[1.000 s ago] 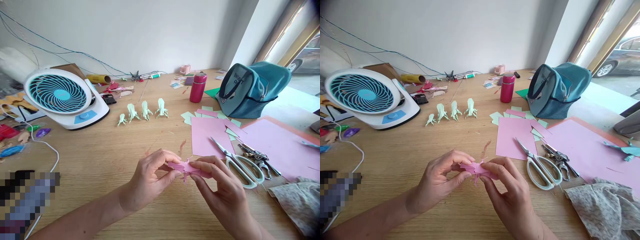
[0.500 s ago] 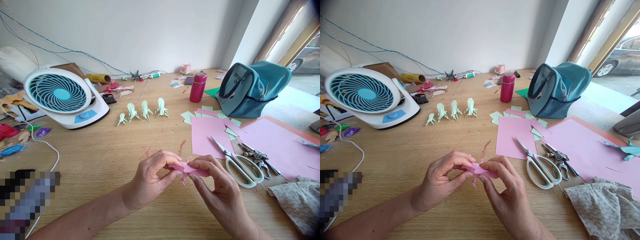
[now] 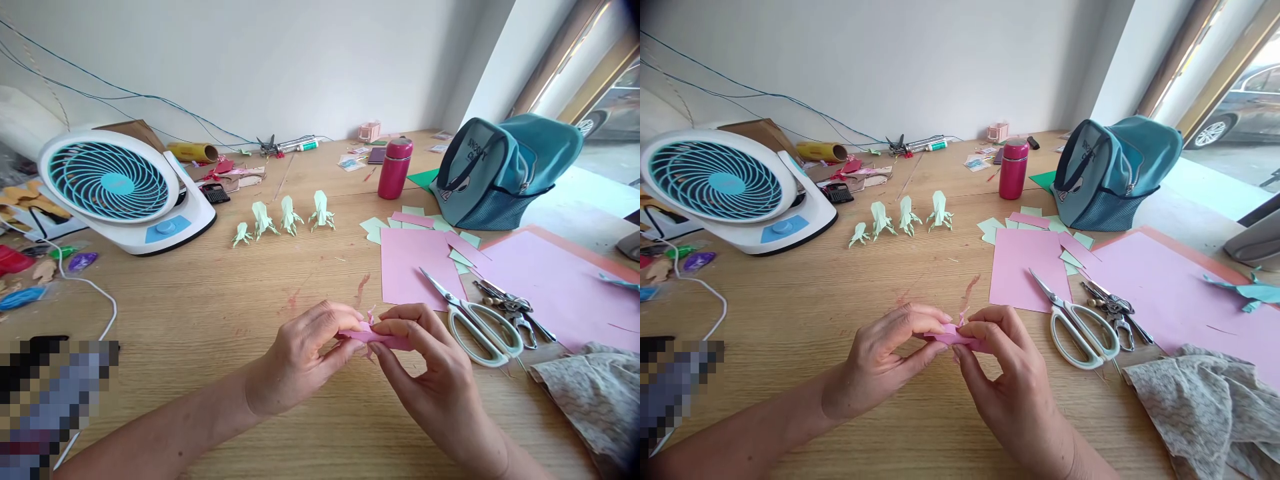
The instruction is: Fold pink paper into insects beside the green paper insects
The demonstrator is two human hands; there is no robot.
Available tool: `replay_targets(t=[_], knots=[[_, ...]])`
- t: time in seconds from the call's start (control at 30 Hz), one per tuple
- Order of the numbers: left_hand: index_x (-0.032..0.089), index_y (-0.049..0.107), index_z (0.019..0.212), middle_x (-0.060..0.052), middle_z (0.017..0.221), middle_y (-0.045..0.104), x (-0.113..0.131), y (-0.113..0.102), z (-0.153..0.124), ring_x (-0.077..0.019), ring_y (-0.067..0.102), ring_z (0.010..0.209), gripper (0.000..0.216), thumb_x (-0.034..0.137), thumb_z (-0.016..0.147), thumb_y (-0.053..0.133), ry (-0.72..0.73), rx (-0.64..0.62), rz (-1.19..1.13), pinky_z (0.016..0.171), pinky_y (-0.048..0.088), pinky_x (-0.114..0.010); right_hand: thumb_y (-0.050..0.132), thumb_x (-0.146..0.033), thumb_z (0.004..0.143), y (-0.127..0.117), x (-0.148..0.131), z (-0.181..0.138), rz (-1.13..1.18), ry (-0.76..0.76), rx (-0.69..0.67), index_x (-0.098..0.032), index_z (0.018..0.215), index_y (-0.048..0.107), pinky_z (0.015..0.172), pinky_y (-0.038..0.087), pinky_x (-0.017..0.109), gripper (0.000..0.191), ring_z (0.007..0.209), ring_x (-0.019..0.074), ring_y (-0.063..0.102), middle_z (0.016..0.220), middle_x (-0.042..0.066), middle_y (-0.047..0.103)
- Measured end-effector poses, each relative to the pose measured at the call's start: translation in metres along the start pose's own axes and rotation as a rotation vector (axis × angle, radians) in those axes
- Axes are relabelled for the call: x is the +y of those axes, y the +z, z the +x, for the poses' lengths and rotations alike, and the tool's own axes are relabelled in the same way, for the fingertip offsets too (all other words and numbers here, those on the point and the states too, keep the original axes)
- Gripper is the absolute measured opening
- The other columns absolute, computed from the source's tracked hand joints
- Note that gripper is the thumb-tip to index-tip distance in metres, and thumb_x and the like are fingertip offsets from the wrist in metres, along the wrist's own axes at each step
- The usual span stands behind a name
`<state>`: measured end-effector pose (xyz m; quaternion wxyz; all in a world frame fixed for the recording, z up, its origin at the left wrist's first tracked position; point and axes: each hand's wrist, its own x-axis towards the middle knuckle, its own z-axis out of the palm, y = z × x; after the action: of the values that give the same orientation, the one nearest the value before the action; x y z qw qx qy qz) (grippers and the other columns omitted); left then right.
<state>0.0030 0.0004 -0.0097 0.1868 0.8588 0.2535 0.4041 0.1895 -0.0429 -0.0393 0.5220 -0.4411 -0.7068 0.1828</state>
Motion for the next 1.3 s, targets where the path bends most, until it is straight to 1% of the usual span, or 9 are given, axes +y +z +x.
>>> replay_targets(t=[0.2, 0.43, 0.67, 0.83, 0.97, 1.07, 1.13, 1.3], knots=[[0.016, 0.063, 0.102, -0.006, 0.100, 0.072, -0.0023, -0.0010, -0.0003, -0.0118, 0.069, 0.092, 0.017, 0.008, 0.087, 0.062, -0.029, -0.026, -0.007, 0.082, 0.056, -0.020, 0.063, -0.003, 0.085, -0.0033, 0.0025, 0.0023, -0.051, -0.089, -0.013, -0.019, 0.103, 0.064, 0.068, 0.054, 0.029, 0.024, 0.085, 0.0169, 0.061, 0.096, 0.007, 0.058], [0.016, 0.063, 0.107, -0.007, 0.099, 0.072, -0.0050, -0.0041, 0.0012, -0.0141, 0.069, 0.095, 0.020, 0.008, 0.089, 0.060, -0.002, -0.065, -0.028, 0.084, 0.057, -0.023, 0.062, -0.006, 0.088, -0.0044, 0.0042, 0.0033, -0.048, -0.053, -0.048, -0.021, 0.101, 0.064, 0.064, 0.054, 0.031, 0.020, 0.082, 0.0178, 0.061, 0.093, 0.006, 0.058], [0.015, 0.062, 0.104, -0.006, 0.098, 0.071, -0.0056, -0.0009, -0.0010, -0.0115, 0.069, 0.087, 0.016, 0.009, 0.089, 0.060, -0.062, -0.072, -0.095, 0.077, 0.058, -0.020, 0.061, -0.003, 0.087, -0.0059, 0.0056, 0.0018, -0.104, -0.112, -0.068, -0.020, 0.108, 0.060, 0.069, 0.054, 0.031, 0.026, 0.084, 0.0172, 0.061, 0.097, 0.007, 0.059], [0.015, 0.063, 0.102, -0.006, 0.099, 0.071, -0.0047, 0.0020, -0.0027, -0.0120, 0.068, 0.090, 0.015, 0.009, 0.089, 0.061, -0.081, -0.063, -0.119, 0.080, 0.059, -0.021, 0.060, -0.004, 0.088, -0.0057, 0.0060, 0.0004, -0.112, -0.103, -0.064, -0.020, 0.104, 0.059, 0.067, 0.054, 0.029, 0.023, 0.083, 0.0163, 0.061, 0.094, 0.006, 0.060], [0.016, 0.063, 0.103, -0.007, 0.101, 0.071, -0.0046, 0.0031, -0.0036, -0.0129, 0.069, 0.091, 0.015, 0.009, 0.090, 0.060, -0.080, -0.051, -0.120, 0.080, 0.059, -0.022, 0.057, -0.006, 0.090, -0.0056, 0.0046, 0.0016, -0.073, -0.082, -0.082, -0.022, 0.103, 0.058, 0.066, 0.054, 0.030, 0.021, 0.083, 0.0176, 0.061, 0.093, 0.006, 0.060], [0.016, 0.063, 0.101, -0.007, 0.099, 0.071, -0.0042, 0.0029, -0.0035, -0.0137, 0.069, 0.090, 0.013, 0.011, 0.090, 0.060, -0.086, -0.024, -0.103, 0.078, 0.060, -0.022, 0.052, -0.006, 0.091, -0.0062, 0.0027, 0.0035, -0.023, -0.046, -0.114, -0.021, 0.107, 0.057, 0.072, 0.053, 0.034, 0.022, 0.089, 0.0200, 0.059, 0.097, 0.008, 0.058], [0.016, 0.063, 0.101, -0.007, 0.099, 0.071, -0.0038, 0.0025, -0.0031, -0.0140, 0.069, 0.091, 0.013, 0.011, 0.089, 0.060, -0.088, -0.004, -0.091, 0.077, 0.060, -0.022, 0.049, -0.005, 0.092, -0.0060, 0.0017, 0.0040, 0.011, -0.017, -0.107, -0.020, 0.107, 0.055, 0.075, 0.051, 0.036, 0.022, 0.092, 0.0211, 0.058, 0.099, 0.009, 0.057], [0.017, 0.063, 0.102, -0.006, 0.101, 0.071, -0.0016, 0.0025, -0.0032, -0.0137, 0.070, 0.092, 0.015, 0.011, 0.089, 0.061, -0.058, -0.008, -0.018, 0.083, 0.059, -0.022, 0.047, -0.003, 0.091, -0.0030, 0.0017, 0.0024, 0.038, 0.002, -0.088, -0.021, 0.102, 0.054, 0.069, 0.048, 0.034, 0.022, 0.085, 0.0208, 0.054, 0.092, 0.007, 0.053]])
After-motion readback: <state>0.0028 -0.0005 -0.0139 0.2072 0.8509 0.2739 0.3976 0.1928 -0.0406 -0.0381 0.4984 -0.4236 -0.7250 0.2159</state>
